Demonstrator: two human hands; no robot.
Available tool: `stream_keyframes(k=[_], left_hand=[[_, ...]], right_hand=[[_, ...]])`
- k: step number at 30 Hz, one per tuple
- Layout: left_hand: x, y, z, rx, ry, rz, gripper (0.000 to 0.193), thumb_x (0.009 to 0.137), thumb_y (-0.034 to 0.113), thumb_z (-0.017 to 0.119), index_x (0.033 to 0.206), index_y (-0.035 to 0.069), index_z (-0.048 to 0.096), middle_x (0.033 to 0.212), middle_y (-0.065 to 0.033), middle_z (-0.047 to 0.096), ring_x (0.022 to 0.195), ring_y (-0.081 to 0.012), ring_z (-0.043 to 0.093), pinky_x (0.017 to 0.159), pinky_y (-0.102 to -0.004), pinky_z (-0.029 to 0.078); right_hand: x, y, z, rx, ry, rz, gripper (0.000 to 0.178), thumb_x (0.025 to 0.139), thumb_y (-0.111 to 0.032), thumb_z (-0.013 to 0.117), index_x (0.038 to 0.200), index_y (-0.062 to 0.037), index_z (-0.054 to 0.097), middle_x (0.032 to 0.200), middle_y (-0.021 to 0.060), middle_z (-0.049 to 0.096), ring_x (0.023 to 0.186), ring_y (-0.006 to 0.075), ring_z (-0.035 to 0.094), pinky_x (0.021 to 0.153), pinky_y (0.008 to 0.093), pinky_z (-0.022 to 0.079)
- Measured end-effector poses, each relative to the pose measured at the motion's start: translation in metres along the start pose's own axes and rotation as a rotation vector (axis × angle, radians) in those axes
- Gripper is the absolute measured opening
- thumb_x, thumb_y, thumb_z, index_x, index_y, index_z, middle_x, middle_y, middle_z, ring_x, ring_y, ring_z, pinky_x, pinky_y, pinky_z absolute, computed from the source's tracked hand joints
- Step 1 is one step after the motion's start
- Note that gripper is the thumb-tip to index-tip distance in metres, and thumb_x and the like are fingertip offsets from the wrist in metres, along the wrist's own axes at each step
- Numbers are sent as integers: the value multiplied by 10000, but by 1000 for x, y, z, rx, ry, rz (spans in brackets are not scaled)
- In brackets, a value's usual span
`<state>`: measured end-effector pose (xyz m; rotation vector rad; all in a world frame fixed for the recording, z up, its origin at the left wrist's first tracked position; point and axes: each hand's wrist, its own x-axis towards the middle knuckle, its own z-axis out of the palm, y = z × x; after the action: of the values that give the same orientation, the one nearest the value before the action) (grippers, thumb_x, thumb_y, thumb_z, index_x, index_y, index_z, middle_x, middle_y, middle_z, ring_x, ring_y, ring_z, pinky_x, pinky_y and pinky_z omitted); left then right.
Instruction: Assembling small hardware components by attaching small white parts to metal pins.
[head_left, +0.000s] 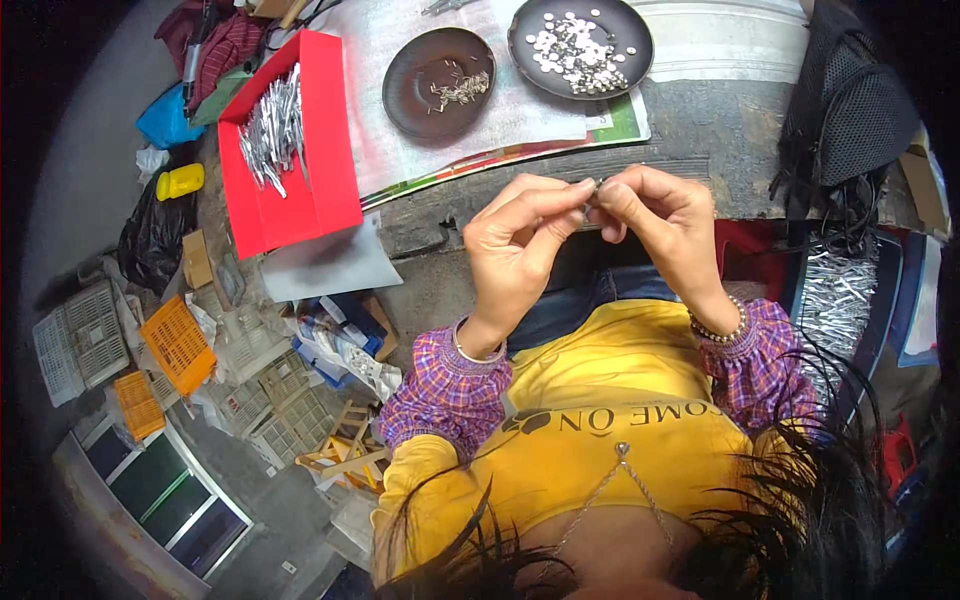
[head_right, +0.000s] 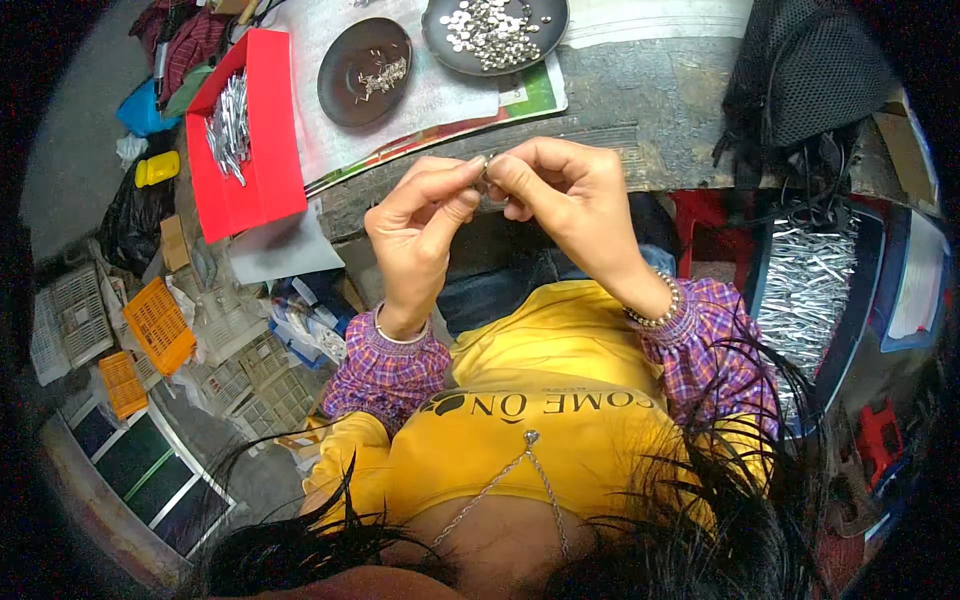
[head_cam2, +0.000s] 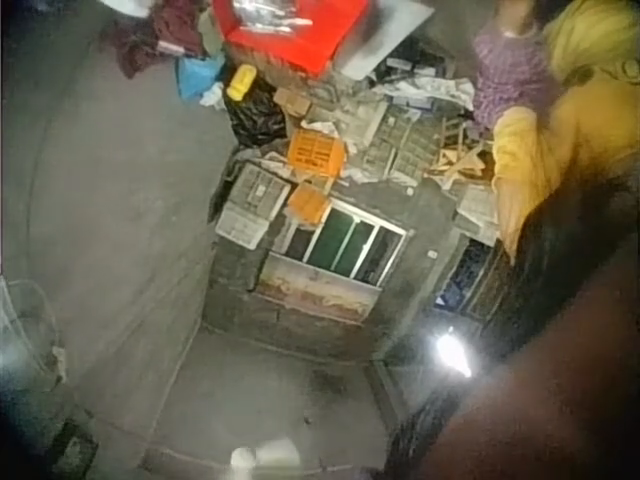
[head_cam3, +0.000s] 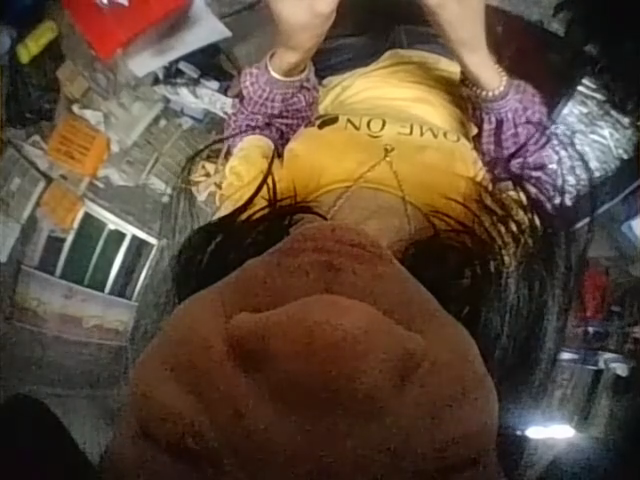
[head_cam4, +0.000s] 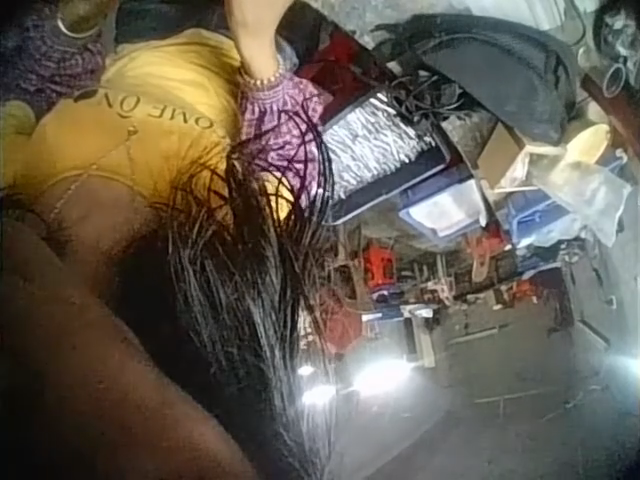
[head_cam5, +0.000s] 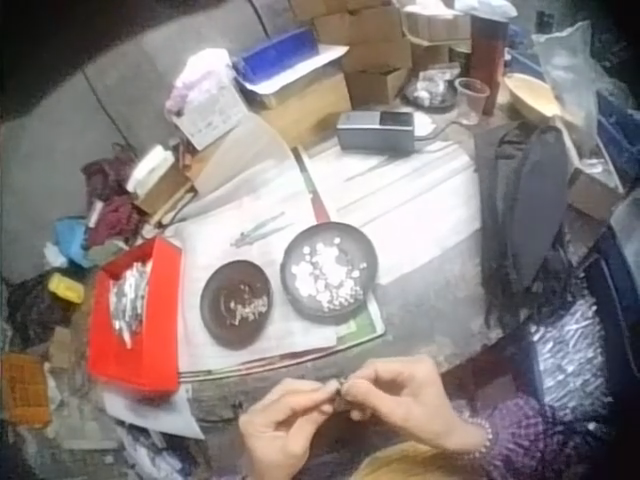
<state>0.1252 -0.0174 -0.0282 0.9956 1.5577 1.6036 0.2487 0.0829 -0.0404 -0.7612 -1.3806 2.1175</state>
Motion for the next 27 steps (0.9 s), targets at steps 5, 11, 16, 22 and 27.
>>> stream_keyframes(k=[5,11,16,22,27], left_hand=[[0,-1,0,-2,-3,-24,211,796,-81,600,982,-4,662,902,-80,604,819,-120,576,721,-214,471],[0,-2,-1,-35,-15,-101,197,810,-64,596,994,-19,648,905,-68,594,816,-106,564,713,-206,462],[-1,-2,-3,-49,-25,-136,188,817,-47,600,999,-26,641,903,-53,585,804,-90,551,694,-196,450],[-1,1,-4,-68,-4,-180,173,828,-33,598,996,-26,638,905,-47,585,786,-69,546,678,-180,443],[2,5,-7,-78,23,-183,179,833,-28,596,1009,-34,629,914,-54,588,815,-78,560,705,-191,457]], right_hand=[[-2,1,2,-75,25,-50,137,876,-64,566,810,42,622,704,46,609,585,64,534,536,195,436],[1,-1,-4,-259,-34,-142,95,841,-22,588,840,66,624,697,48,600,595,83,551,541,208,451],[3,-2,-6,-23,42,-53,118,861,-35,573,897,55,642,738,55,612,621,84,552,550,203,449],[4,0,-5,36,48,6,114,847,-32,590,894,48,658,760,66,613,616,92,559,553,202,455],[4,4,-8,-277,-34,-210,90,812,-18,627,855,52,662,731,70,618,607,95,567,541,202,449]])
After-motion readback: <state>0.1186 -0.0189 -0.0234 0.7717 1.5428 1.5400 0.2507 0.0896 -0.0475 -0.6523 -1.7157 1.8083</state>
